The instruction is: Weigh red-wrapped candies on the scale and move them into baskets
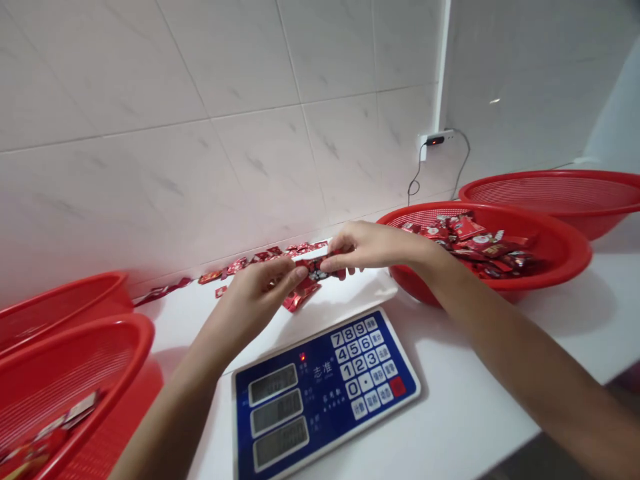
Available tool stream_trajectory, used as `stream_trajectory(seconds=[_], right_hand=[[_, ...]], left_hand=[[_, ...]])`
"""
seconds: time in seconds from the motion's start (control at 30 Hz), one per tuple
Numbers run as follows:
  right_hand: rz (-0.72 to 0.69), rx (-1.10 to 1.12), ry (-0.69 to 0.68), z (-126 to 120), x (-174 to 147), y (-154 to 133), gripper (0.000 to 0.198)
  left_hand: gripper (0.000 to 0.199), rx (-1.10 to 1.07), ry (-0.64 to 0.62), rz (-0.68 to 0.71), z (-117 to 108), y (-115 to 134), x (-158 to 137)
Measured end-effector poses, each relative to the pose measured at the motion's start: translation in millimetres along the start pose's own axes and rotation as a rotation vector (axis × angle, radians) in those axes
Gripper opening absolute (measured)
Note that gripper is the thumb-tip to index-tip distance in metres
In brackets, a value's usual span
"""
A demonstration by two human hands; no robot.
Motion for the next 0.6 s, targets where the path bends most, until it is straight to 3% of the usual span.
stream_trajectory(seconds=[0.1, 0.17, 0.3, 0.37, 0.5, 0.6], right_hand=[[0.129, -0.217, -0.018, -13.7, -8.1, 11.2, 0.026], [0.223, -0.376, 0.085, -34.7, -13.3, 19.6, 0.023], [0.391, -0.698, 0.269, -83.5, -22.2, 46.9, 0.030], [0.460, -0.775, 0.226, -94.8, -24.3, 70.9, 0.026], [0.570, -0.785, 0.032, -88.4, -30.3, 119.8, 0.022], [0.621, -0.788, -0.009, -85.1, -35.5, 133.0, 0.012]], left_hand=[[0.050, 0.115, -0.065, 0.029, 15.9, -2.0, 2.1], [0.051, 0.183, -0.119, 0.056, 24.7, -8.4, 4.1], [0.051, 0.354, 0.028, 0.099, 11.4, -23.1, 10.8], [0.053, 0.343, 0.082, 0.057, -0.4, -26.7, 10.3], [0.055, 0.212, -0.027, -0.043, -6.2, -20.5, 3.0], [0.054, 0.181, -0.041, -0.076, -8.6, -13.3, -0.8]])
Point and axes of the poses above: each hand's wrist, its own x-axis towards the middle knuckle, its own z-axis out of the palm, y = z × x, the point moved 6 cm from there along x, towards the middle knuckle, and after that the axes turned 12 degrees about y, right-handed, at the moved point
